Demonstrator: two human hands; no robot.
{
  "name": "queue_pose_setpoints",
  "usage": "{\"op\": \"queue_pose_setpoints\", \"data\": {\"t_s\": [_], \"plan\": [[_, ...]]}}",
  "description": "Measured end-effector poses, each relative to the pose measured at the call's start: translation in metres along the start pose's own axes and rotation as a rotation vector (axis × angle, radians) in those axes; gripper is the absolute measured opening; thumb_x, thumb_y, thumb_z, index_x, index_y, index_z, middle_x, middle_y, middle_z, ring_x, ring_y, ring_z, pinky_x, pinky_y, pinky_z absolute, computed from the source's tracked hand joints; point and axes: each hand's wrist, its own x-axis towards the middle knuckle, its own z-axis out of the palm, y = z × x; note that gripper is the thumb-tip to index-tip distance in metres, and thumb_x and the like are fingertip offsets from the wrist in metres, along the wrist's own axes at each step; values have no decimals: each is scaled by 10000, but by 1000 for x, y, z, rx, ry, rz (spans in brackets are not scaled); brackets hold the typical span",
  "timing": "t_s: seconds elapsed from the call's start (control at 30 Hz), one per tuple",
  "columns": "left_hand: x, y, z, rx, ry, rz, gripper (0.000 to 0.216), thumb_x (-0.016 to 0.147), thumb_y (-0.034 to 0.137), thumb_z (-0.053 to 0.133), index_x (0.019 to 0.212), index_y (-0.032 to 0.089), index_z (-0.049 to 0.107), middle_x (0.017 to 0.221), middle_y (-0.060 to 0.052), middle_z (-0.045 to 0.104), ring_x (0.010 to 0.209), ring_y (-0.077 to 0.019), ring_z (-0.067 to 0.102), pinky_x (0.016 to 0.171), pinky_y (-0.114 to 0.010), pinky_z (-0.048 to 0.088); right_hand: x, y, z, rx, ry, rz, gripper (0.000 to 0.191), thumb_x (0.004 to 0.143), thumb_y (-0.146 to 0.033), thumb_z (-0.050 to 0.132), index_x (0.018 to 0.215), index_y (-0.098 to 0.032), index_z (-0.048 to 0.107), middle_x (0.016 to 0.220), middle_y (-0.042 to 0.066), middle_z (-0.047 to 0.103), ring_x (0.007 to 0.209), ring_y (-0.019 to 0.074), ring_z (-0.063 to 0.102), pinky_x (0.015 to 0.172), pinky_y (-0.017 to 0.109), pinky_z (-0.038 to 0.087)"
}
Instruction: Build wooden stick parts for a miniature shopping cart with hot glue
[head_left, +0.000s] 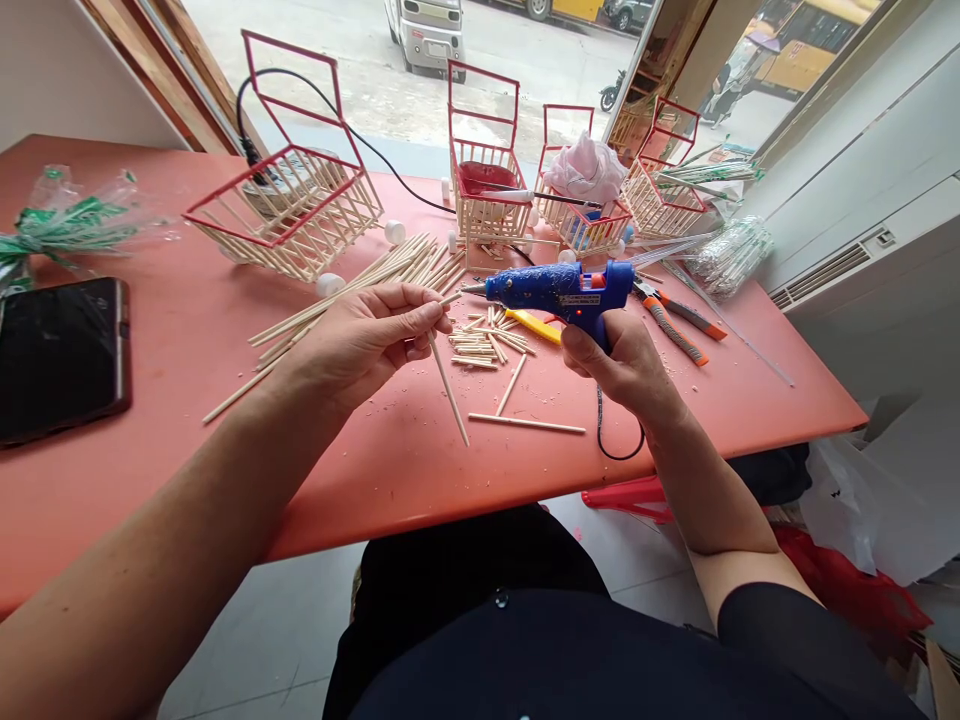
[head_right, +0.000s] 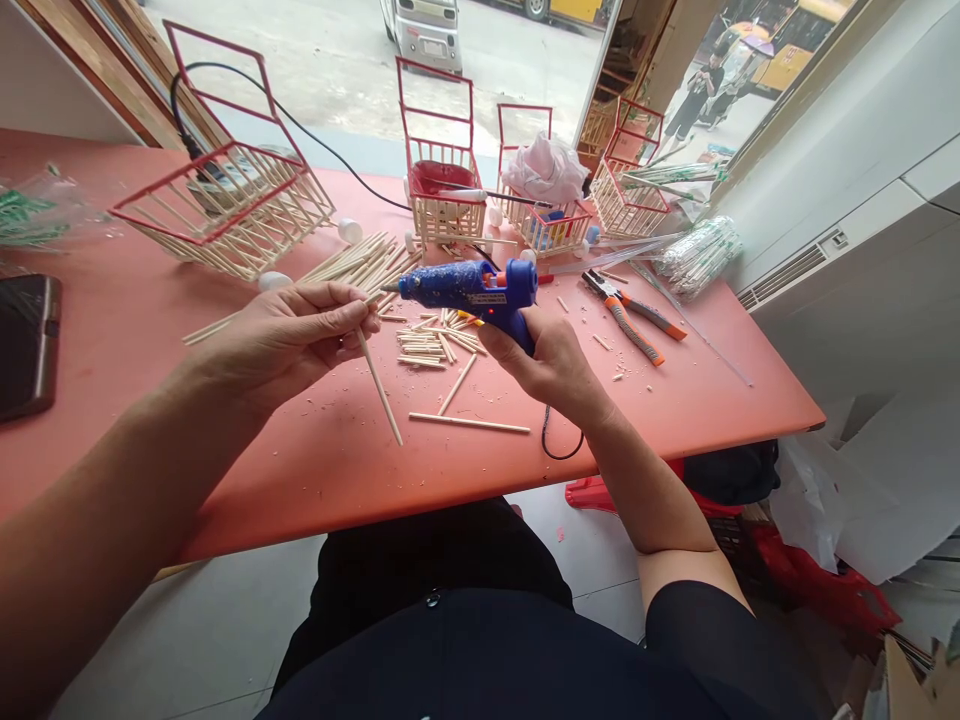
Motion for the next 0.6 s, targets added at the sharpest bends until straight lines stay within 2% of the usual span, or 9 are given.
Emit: {"op": "queue_pose_setpoints", "data": {"t_s": [0.37, 0.6], "plan": [[-1, 0, 1, 1, 23, 8, 494, 491, 398, 1131, 742, 142, 790, 686, -42, 731, 547, -66, 531, 512, -182, 433, 0, -2, -1, -50, -14, -17, 652, 991, -794, 671, 712, -236, 481, 622, -41, 421, 580, 109, 365, 538, 304, 264], [0, -1, 0, 2, 23, 13, 493, 503, 396, 1127, 752, 144, 785, 691, -42, 730, 559, -73, 539, 521, -188, 432, 0, -1, -1, -3, 0, -7, 652, 972, -799, 695, 718, -244, 464, 610, -59, 379, 559, 102, 343, 529, 302, 249]]}}
